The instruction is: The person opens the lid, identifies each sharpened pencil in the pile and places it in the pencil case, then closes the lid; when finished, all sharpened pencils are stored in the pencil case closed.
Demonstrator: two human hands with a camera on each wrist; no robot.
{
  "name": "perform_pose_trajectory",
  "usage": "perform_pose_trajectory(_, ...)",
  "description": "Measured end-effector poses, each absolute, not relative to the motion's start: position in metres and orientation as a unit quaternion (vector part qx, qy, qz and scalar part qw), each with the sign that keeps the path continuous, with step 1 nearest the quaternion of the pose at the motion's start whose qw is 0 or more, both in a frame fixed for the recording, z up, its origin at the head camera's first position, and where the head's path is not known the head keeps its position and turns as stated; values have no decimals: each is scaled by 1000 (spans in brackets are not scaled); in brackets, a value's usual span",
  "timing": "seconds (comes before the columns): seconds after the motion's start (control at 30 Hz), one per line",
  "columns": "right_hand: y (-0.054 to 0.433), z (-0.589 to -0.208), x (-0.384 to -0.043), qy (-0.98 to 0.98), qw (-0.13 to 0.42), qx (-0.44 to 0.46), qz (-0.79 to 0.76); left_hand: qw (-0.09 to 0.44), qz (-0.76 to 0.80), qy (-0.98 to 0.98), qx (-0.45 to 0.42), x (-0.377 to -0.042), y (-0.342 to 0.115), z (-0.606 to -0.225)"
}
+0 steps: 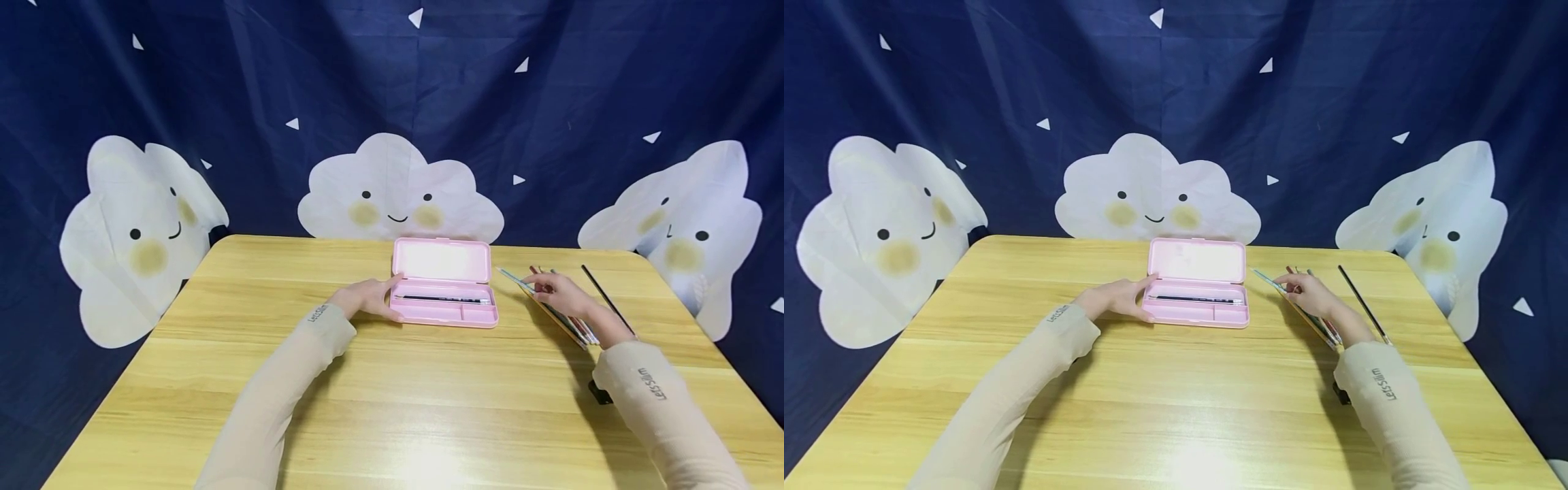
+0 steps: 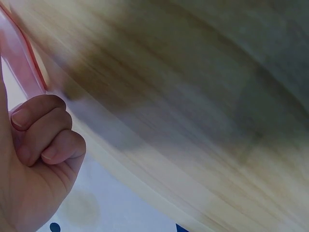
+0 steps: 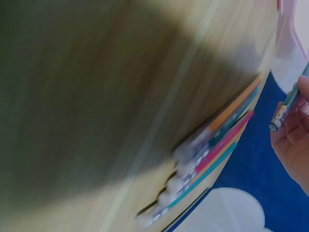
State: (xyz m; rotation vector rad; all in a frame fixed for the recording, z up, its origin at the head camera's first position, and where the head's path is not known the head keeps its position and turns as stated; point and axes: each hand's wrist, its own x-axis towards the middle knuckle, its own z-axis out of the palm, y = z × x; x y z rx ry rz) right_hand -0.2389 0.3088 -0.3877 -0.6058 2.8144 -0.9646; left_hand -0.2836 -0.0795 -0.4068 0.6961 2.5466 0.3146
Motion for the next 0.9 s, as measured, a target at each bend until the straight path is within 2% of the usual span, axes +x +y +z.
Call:
perform_pose_trajectory(0.47,277,-394,-250,874,2,-329,-357,234,117,931,255,-284,-81,-408)
perform_pose_trajectory(0.9,238,-394,-259,904,50,-277,-323,242,113,930,250,-284,-81,-408)
